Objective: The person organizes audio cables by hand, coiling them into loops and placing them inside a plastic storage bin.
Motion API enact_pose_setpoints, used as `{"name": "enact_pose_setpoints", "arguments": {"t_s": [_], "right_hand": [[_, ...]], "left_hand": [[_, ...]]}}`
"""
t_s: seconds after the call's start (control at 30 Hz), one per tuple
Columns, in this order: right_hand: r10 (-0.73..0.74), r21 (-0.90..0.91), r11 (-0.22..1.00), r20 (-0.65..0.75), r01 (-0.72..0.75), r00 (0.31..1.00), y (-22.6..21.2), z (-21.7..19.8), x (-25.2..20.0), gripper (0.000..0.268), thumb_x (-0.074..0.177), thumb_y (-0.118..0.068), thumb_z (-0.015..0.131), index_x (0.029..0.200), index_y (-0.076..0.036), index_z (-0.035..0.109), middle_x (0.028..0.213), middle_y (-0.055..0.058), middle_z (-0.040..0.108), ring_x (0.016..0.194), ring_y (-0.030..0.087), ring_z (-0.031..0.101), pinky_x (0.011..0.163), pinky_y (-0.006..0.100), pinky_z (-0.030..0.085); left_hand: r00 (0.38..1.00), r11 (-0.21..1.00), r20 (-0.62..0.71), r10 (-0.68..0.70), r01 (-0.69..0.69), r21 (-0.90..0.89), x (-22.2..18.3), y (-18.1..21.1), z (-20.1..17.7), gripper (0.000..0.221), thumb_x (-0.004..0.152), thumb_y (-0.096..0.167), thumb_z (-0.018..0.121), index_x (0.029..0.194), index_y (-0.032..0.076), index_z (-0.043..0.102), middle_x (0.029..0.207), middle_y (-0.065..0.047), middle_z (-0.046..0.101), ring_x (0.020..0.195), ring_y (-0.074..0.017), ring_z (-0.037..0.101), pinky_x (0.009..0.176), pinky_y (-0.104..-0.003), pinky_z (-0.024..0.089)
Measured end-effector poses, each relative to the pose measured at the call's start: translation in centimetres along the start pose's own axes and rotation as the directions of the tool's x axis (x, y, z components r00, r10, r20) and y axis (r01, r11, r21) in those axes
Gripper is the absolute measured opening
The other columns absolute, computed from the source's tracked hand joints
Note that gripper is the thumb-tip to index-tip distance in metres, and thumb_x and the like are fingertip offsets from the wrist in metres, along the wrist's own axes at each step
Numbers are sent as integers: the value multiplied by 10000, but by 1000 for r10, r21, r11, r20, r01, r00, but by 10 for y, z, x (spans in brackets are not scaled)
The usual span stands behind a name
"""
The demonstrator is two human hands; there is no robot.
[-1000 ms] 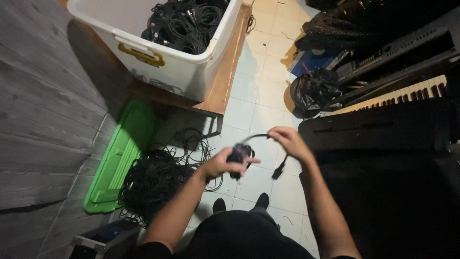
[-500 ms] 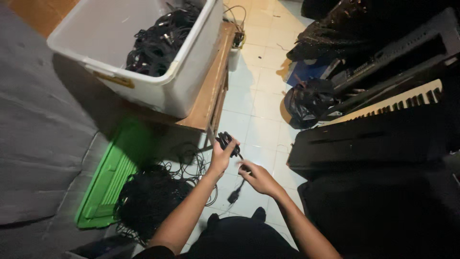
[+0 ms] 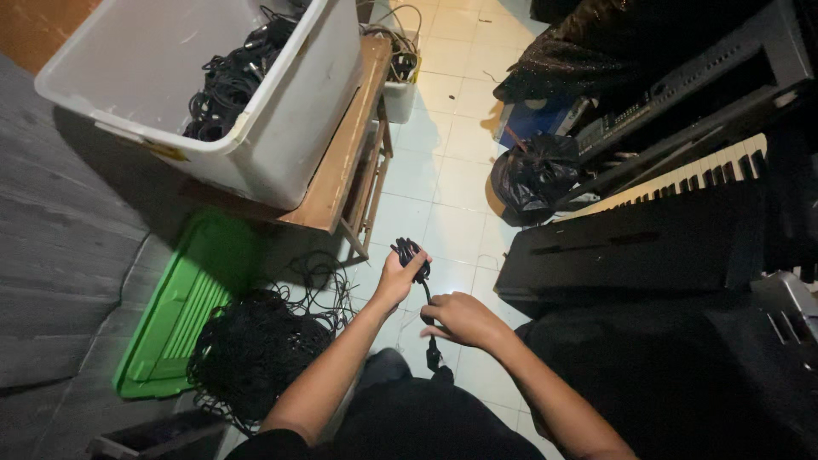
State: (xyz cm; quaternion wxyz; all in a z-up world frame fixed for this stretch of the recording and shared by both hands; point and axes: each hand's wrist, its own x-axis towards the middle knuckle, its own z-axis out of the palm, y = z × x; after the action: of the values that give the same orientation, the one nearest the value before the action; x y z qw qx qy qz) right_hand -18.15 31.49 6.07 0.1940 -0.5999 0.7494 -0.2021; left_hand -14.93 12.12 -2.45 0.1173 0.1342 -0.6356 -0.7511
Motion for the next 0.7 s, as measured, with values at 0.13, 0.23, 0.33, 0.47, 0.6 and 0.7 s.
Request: {"name": "enact_pose_setpoints", "arguments": {"t_s": [0.13,0.23,0.33,0.47,0.6,0.7], "right_hand": [[-96,150,984,-15,97,995,8,-9,-11,355,772,-239,785,1060,-79,651,961,128,691,837,382,656,710,489,503],[-102,37,994,-110,107,989,15,-6,-7,288,809,-215,752,1061,-101,673,915,104,701,804,360,663,718,475,508],[-77,35,995,-261,89,962,24,-12,-4,207,874,-257,769,990,-104,691,816,101,699,751,350,661,683,464,508],[-22,-5,1000,-459,22,888,44,-31,11,234,891,-256,785,834,-65,663,720,113,647,679,338,648,616,436,494],[314,246,945,-513,-214,799,82,-42,34,285,793,-263,813,676,-69,640,654,92,614,661,271,612,593,397,474],[360,262,931,-560,-253,746,112,-46,60,333,749,-245,816,626,-56,571,747,95,627,784,281,572,681,401,462]], "left_hand": [[996,994,7,-94,93,63,7,2,10,249,1008,272,631,938,40,688,827,-22,696,741,-107,622,679,-273,520],[998,996,23,-61,59,61,18,0,9,260,1013,279,621,936,39,685,840,-15,693,771,-91,624,708,-261,520],[998,993,55,-3,-3,114,35,-17,11,306,1013,311,628,929,20,678,831,-23,689,767,-94,617,702,-273,516],[937,984,311,-160,175,-21,57,-68,15,555,1015,520,448,907,44,713,760,-15,670,688,-91,605,624,-262,490],[806,889,571,-157,367,-274,79,-89,20,605,961,622,469,972,61,695,755,-17,713,643,-105,660,552,-248,520],[754,950,632,-178,299,-88,106,-62,15,331,880,296,732,1073,46,632,820,-38,700,677,-131,628,569,-283,495]]}}
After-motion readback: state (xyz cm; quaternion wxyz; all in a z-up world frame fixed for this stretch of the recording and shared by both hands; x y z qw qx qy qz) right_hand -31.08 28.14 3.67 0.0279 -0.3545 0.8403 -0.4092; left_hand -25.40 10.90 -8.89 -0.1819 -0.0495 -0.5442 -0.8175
